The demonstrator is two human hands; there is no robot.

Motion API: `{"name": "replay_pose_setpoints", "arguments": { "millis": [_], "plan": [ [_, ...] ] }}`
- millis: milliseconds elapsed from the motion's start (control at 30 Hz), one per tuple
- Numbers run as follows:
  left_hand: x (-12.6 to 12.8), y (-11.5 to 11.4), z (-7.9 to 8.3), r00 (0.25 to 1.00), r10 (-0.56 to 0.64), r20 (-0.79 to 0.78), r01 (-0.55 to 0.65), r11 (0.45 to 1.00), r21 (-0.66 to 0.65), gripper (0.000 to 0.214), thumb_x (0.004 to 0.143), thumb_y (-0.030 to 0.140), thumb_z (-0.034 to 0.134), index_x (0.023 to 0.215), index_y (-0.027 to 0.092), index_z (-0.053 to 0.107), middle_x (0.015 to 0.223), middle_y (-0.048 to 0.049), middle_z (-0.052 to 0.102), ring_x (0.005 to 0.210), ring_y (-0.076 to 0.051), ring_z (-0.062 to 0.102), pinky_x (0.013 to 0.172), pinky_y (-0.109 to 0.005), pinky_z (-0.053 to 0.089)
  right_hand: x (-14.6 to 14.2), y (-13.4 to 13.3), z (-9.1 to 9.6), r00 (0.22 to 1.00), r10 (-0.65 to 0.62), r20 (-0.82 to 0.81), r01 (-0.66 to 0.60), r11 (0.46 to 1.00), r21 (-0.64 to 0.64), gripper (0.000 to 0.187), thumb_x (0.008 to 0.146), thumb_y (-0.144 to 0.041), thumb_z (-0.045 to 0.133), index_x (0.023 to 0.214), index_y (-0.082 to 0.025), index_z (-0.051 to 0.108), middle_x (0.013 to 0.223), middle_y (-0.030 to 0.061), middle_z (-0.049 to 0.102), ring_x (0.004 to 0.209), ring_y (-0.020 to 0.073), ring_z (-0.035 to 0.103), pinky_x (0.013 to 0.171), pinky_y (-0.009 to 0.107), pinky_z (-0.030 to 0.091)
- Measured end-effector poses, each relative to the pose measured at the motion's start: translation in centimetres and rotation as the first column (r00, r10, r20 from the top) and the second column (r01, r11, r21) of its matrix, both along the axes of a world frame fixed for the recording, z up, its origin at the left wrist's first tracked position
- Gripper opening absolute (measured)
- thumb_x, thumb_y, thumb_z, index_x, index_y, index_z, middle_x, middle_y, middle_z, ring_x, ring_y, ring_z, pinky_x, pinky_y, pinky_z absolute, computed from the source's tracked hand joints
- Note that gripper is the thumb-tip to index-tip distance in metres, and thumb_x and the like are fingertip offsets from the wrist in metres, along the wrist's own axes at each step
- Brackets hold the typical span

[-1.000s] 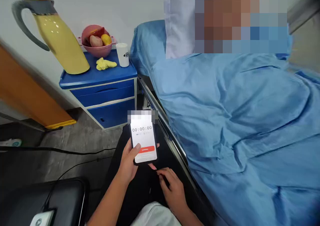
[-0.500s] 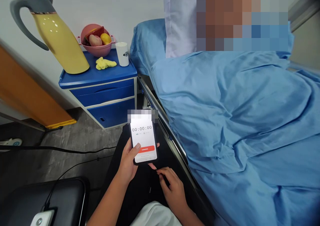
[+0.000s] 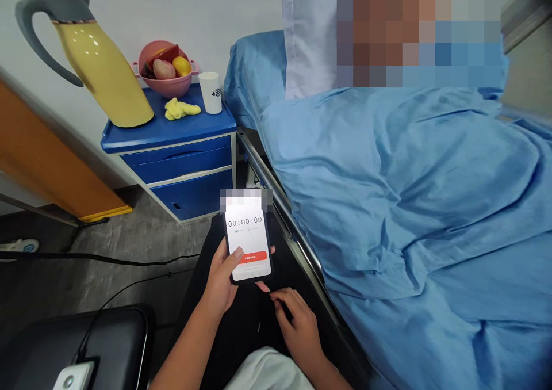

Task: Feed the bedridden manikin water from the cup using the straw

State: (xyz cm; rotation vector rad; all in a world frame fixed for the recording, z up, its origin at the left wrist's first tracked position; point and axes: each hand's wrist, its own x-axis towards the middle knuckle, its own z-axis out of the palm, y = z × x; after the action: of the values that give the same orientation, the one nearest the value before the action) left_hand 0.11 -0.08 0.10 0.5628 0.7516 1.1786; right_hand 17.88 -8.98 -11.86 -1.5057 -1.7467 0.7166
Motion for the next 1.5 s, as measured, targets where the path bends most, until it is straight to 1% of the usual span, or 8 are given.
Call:
{"name": "replay_pose_setpoints", "arguments": {
  "millis": [300,533,767,1000,1200,1367,1500],
  "plan": [
    [-0.03,0.02,0.03,1.000,-0.010,-0.005,0.010,1.000,0.010,0.044,0.091,0.037,0.063,0.130,0.020,0.052,0.120,-0.0159,0.068,0.117,-0.045,0.064,0.049,-0.038,0.063,-0.03,-0.04,-0.21,1.000,0.011,0.021,-0.011,1.000,0.016,0.021,0.097,-0.014,0.047,0.099,-0.025,0.064,0.091,0.0022,0.070,0.083,0.0194,0.067,0.073,0.031,0.052],
    [-0.15,0.06,-0.07,1.000,-0.025,-0.013,0.025,1.000,0.004,0.058,0.089,0.041,0.065,0.140,0.020,0.047,0.130,-0.0186,0.064,0.119,-0.046,0.063,0.050,-0.039,0.064,-0.12,0.04,0.19,0.999,0.008,0.039,-0.010,0.999,0.047,0.022,0.096,-0.013,0.046,0.099,-0.025,0.064,0.090,0.0027,0.070,0.081,0.0195,0.067,0.071,0.031,0.052],
    [-0.18,0.03,-0.17,1.000,-0.025,0.007,0.025,1.000,0.007,0.047,0.091,0.037,0.063,0.134,0.021,0.050,0.126,-0.0159,0.068,0.119,-0.043,0.064,0.051,-0.036,0.064,-0.12,0.15,0.38,0.999,0.021,0.043,-0.022,1.000,0.018,0.023,0.097,-0.014,0.045,0.098,-0.024,0.065,0.091,0.0044,0.071,0.083,0.0203,0.067,0.072,0.031,0.053],
    [-0.06,0.04,0.01,1.000,-0.015,-0.012,0.015,1.000,-0.001,0.051,0.091,0.037,0.063,0.136,0.020,0.047,0.126,-0.0176,0.066,0.119,-0.045,0.063,0.049,-0.037,0.064,-0.06,0.05,0.16,0.999,0.021,0.040,-0.021,1.000,0.009,0.022,0.097,-0.013,0.046,0.099,-0.025,0.064,0.092,0.0025,0.070,0.083,0.0196,0.067,0.072,0.031,0.052],
    [-0.01,0.02,0.12,1.000,-0.010,-0.016,0.010,1.000,0.003,0.049,0.091,0.037,0.063,0.133,0.019,0.048,0.127,-0.0179,0.065,0.118,-0.046,0.063,0.048,-0.038,0.063,-0.11,0.12,0.20,0.999,0.019,0.036,-0.020,1.000,0.016,0.021,0.097,-0.014,0.046,0.098,-0.024,0.064,0.091,0.0029,0.070,0.083,0.0192,0.066,0.072,0.031,0.052],
    [-0.02,0.04,0.08,1.000,-0.010,-0.020,0.010,1.000,-0.003,0.047,0.090,0.037,0.064,0.133,0.021,0.049,0.128,-0.0166,0.065,0.118,-0.046,0.064,0.049,-0.038,0.063,-0.14,0.17,0.26,0.999,0.013,0.034,-0.014,1.000,0.019,0.022,0.097,-0.014,0.046,0.099,-0.024,0.065,0.091,0.0032,0.071,0.082,0.0194,0.067,0.071,0.031,0.053],
    [-0.08,0.05,-0.01,1.000,-0.016,-0.010,0.016,1.000,0.001,0.045,0.091,0.037,0.064,0.131,0.022,0.052,0.124,-0.0152,0.068,0.117,-0.044,0.064,0.050,-0.038,0.063,-0.13,0.20,0.43,0.999,0.005,0.037,-0.006,1.000,0.022,0.022,0.096,-0.014,0.046,0.097,-0.024,0.066,0.090,0.0035,0.071,0.082,0.0198,0.068,0.071,0.031,0.054]
  ]
}}
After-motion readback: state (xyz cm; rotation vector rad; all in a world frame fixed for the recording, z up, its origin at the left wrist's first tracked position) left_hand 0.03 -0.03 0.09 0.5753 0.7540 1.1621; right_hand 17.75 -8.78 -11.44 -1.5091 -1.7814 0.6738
